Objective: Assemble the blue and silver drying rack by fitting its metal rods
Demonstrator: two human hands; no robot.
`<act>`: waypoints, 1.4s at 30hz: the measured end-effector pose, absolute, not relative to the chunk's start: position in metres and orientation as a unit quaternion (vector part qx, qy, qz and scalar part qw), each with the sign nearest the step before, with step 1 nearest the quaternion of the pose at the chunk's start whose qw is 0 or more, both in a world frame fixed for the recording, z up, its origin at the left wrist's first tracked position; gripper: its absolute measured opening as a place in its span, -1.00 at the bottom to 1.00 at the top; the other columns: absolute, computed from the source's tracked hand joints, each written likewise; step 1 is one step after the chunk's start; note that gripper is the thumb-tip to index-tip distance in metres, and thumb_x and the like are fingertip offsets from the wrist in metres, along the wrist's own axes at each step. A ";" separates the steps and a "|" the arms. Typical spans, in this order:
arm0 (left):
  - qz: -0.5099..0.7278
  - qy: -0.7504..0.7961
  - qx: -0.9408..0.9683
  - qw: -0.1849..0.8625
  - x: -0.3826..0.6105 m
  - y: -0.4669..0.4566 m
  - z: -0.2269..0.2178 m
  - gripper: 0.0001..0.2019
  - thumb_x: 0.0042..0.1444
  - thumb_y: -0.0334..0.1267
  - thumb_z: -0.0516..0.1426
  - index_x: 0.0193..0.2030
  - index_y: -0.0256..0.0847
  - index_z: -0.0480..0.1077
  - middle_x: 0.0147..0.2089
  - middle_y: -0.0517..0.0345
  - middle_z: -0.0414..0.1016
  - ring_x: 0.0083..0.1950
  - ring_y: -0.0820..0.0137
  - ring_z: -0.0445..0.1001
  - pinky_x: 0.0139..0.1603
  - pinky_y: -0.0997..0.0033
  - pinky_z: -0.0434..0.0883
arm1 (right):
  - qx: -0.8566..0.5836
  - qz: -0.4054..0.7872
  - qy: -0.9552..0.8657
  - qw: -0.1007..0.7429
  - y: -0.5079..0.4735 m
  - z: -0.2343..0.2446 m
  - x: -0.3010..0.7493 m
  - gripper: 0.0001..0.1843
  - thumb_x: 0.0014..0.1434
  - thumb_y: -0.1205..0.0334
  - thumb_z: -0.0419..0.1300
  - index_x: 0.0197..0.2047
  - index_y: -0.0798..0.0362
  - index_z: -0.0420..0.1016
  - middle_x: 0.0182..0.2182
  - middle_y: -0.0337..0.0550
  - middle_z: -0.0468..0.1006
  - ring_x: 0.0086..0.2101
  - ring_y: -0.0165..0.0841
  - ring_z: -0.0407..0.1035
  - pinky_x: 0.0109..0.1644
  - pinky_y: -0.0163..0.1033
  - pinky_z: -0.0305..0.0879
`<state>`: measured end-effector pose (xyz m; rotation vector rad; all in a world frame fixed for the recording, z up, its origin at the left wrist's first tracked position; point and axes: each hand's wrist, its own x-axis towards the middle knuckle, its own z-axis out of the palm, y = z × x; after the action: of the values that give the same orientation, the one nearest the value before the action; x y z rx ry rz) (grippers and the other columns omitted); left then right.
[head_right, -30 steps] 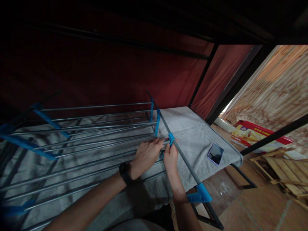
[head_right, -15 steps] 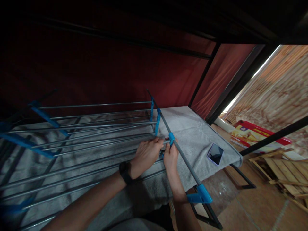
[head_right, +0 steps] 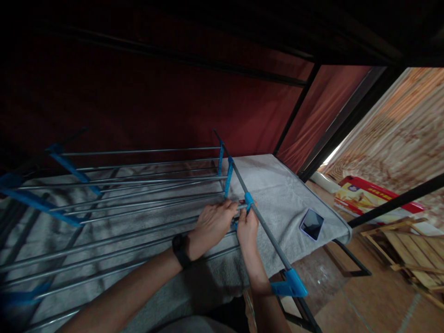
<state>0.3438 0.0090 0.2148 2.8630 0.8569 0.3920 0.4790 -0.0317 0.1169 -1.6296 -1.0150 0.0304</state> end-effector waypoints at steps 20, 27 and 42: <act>0.141 0.285 0.944 0.091 0.345 0.009 0.220 -0.71 0.45 -0.33 -0.08 0.12 -0.22 0.41 -0.05 0.01 0.61 -0.06 0.21 0.62 -0.06 0.22 0.46 | -0.704 0.022 -0.422 0.571 -0.031 0.114 0.482 -0.70 0.33 0.00 -0.04 -0.19 0.00 0.38 -0.17 0.01 0.53 -0.13 -0.17 0.42 0.11 0.04 0.34; 0.157 0.274 0.941 0.122 0.352 0.011 0.218 -0.78 0.41 -0.28 -0.01 -0.02 -0.24 0.45 -0.11 0.00 0.64 -0.11 0.18 0.64 -0.12 0.20 0.51 | -0.725 0.017 -0.418 0.547 -0.035 0.117 0.489 -0.72 0.26 -0.02 0.00 -0.32 -0.02 0.32 -0.37 -0.09 0.45 -0.28 -0.17 0.36 -0.04 0.04 0.34; 0.207 0.305 0.923 -0.116 0.276 -0.007 0.219 -0.86 0.40 -0.33 0.03 -0.10 -0.32 0.39 -0.22 -0.04 0.51 -0.18 0.26 0.55 -0.16 0.24 0.41 | -0.743 -0.031 -0.482 0.463 -0.042 0.115 0.508 -0.41 0.23 -0.06 0.03 0.06 0.20 0.58 0.04 0.23 0.54 0.16 0.19 0.35 0.24 0.20 0.23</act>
<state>0.2764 -0.0068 0.2195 3.1334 1.0343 0.7028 0.5079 -0.0424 0.1154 -1.8277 -1.1840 -0.0755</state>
